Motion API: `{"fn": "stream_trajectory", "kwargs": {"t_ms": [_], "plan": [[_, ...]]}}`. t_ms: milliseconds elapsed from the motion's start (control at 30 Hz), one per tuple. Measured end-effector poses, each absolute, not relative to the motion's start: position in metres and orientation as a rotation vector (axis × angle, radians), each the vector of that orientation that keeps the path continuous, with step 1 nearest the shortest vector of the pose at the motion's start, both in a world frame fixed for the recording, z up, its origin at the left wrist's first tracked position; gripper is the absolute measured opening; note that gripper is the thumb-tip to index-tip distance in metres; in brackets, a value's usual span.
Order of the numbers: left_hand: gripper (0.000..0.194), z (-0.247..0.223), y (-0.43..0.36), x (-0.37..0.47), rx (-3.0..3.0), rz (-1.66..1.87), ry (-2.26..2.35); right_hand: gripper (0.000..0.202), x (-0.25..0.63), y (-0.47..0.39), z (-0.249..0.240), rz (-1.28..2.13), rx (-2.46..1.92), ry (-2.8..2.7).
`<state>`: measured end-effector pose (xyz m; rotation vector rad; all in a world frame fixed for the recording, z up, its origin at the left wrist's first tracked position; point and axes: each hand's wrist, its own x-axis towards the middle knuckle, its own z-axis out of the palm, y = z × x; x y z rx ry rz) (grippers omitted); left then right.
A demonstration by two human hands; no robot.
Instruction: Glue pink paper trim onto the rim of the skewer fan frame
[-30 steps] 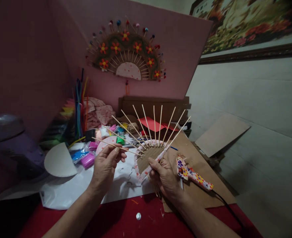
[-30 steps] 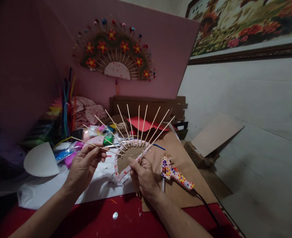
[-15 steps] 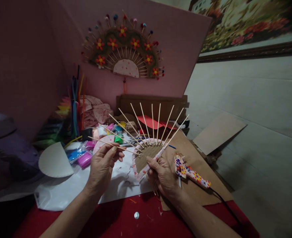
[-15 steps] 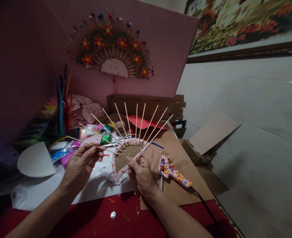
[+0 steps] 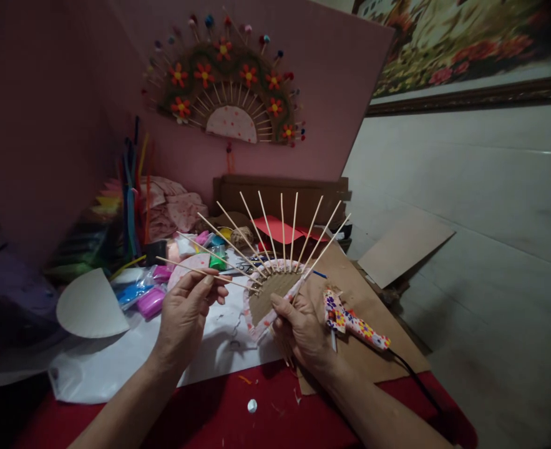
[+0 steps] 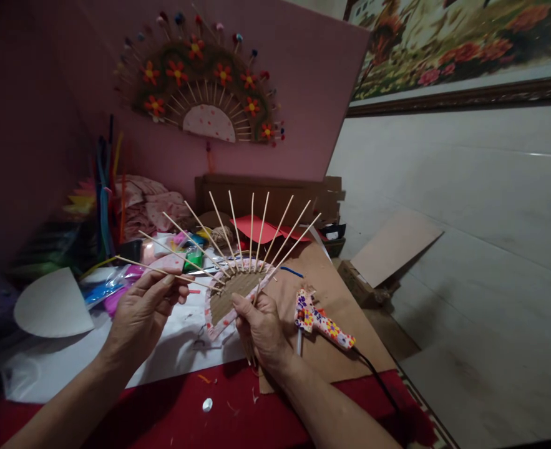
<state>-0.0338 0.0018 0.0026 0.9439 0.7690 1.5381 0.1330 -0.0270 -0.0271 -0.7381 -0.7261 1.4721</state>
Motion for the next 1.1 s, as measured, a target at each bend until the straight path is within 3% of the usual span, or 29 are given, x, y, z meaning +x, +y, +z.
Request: {"fn": "stream_trajectory", "kwargs": {"t_ms": [1100], "plan": [[0.011, 0.0044, 0.0009, -0.033, 0.923, 1.539, 0.757, 0.023, 0.1339, -0.0272, -0.0306, 1.489, -0.754, -0.729]]}}
